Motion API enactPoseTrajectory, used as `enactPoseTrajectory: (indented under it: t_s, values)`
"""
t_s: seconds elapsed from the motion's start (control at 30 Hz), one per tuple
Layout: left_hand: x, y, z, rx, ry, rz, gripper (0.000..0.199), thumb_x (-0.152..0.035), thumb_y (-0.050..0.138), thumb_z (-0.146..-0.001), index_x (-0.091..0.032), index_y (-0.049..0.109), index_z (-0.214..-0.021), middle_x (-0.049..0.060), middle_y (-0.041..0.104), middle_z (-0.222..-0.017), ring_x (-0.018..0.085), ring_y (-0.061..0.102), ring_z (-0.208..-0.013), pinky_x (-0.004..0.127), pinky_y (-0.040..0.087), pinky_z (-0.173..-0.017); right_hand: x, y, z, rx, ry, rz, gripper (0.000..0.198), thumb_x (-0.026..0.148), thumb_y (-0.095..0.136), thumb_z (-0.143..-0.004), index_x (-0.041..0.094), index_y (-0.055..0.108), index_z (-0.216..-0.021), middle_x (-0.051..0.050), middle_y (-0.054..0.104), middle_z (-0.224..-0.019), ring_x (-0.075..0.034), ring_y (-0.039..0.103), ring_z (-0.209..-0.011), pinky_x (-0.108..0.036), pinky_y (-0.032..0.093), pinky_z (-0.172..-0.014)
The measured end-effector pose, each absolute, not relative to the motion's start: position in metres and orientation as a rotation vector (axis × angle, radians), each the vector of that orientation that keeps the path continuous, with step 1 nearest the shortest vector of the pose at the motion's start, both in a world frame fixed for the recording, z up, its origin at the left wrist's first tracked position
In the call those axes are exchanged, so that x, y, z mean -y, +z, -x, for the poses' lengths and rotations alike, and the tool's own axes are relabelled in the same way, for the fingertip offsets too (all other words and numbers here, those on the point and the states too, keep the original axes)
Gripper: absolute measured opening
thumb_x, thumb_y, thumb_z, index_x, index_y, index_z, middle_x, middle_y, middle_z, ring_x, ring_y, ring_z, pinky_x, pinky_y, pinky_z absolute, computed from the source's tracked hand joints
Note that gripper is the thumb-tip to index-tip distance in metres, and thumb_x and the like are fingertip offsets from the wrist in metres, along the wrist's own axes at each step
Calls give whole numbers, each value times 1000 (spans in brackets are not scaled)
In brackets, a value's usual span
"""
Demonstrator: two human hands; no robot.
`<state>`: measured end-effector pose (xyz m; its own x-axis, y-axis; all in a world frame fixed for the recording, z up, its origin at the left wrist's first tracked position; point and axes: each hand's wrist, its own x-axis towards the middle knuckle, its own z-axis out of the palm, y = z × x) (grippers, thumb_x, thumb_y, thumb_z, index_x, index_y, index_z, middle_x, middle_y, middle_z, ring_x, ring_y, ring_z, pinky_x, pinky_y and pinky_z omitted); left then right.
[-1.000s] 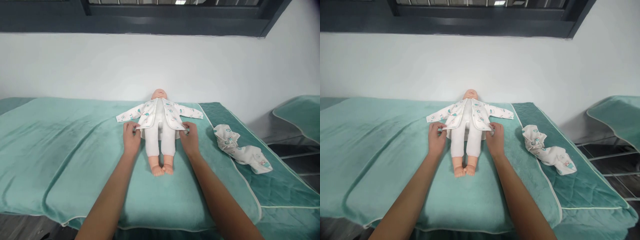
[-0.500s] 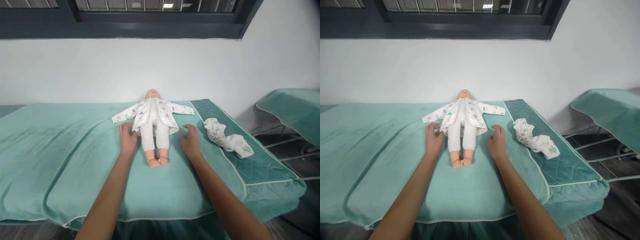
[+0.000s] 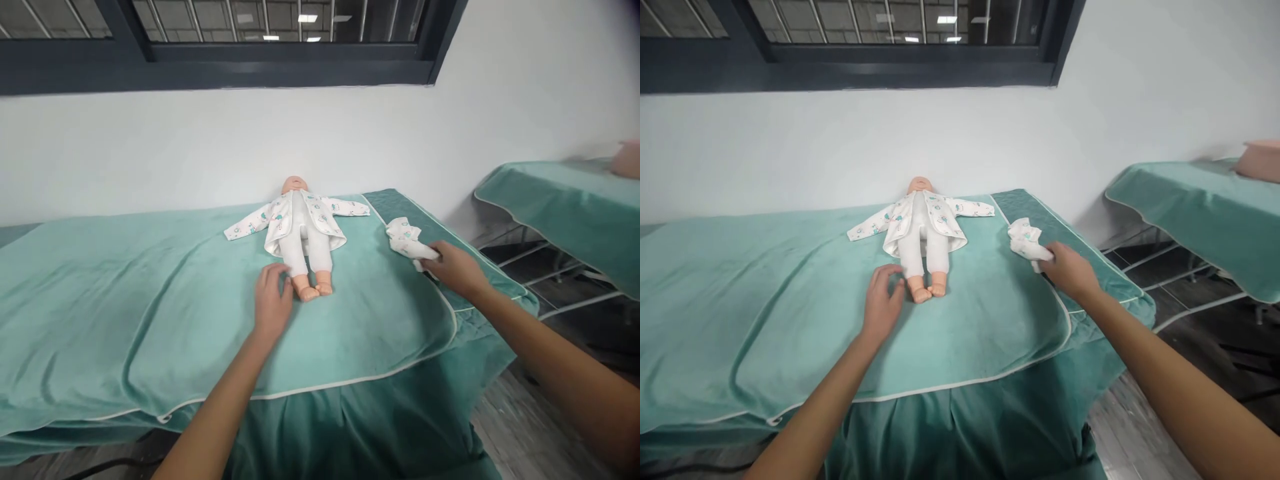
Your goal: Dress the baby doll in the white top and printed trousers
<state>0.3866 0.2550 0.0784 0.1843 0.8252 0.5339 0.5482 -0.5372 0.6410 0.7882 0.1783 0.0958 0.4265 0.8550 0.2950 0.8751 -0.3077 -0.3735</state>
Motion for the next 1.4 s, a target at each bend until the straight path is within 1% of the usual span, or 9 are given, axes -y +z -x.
enactPoseTrajectory:
  t_s: [0.13,0.3,0.4,0.53,0.63,0.83,0.97,1.3,1.4]
  values:
    - [-216,110,-401,-1066,1228,-2133,20,-23,50,-92,-24,55,-111,8,59,-119,22,56,-116,41,46,-100,-184,154,-709,1292,427,1869,29,45,68,-74,21,64,-90,-2,64,-74,-18,54,-62,-30,37,-55]
    - [-185,164,-409,-758,1123,-2147,60,-35,68,-85,-32,42,-139,8,49,-141,24,50,-129,40,44,-107,-175,219,-618,1128,973,1327,34,40,72,-71,21,63,-99,-1,68,-80,-17,60,-64,-27,43,-53]
    - [-184,187,-406,-768,1220,-2154,54,-34,68,-84,-30,49,-135,6,53,-138,25,49,-130,40,43,-108,-170,242,-588,1167,1128,1188,30,34,71,-74,21,66,-101,-2,69,-86,-15,60,-68,-26,45,-55]
    - [-198,213,-388,-892,1349,-1959,15,-30,58,-89,-22,65,-99,3,68,-96,21,64,-94,36,53,-87,-170,263,-576,1260,1077,1088,30,28,69,-77,22,66,-106,-1,66,-83,-13,58,-67,-25,47,-56]
    - [-207,241,-375,-887,1414,-1768,14,-34,61,-87,-20,63,-88,0,64,-76,16,61,-71,31,54,-70,-171,278,-576,1321,956,1026,25,29,67,-80,22,65,-104,0,64,-83,-13,59,-69,-28,51,-61]
    - [-201,290,-374,-623,1332,-1636,30,-31,67,-84,-23,58,-111,2,65,-97,21,67,-95,35,58,-76,-169,302,-563,1435,890,809,22,31,67,-82,22,64,-101,0,65,-99,-16,63,-93,-34,56,-81]
    - [-202,294,-384,-589,1324,-1654,37,-28,77,-74,-21,60,-106,3,66,-96,25,67,-99,38,59,-79,-164,313,-547,1529,911,720,27,31,68,-83,22,63,-108,1,64,-102,-18,64,-102,-39,54,-89]
    - [-226,303,-382,-544,1499,-1489,22,-26,69,-82,-19,62,-101,4,68,-101,27,64,-113,39,58,-84,-188,235,-573,1342,725,923,53,35,76,-77,28,54,-125,-3,62,-120,-21,56,-120,-44,46,-105]
    - [-228,302,-371,-515,1455,-1452,18,-28,68,-81,-21,65,-97,4,70,-104,27,62,-118,36,57,-85,-182,172,-572,1184,1100,1030,49,46,73,-80,27,58,-122,-7,62,-124,-24,56,-121,-47,47,-102]
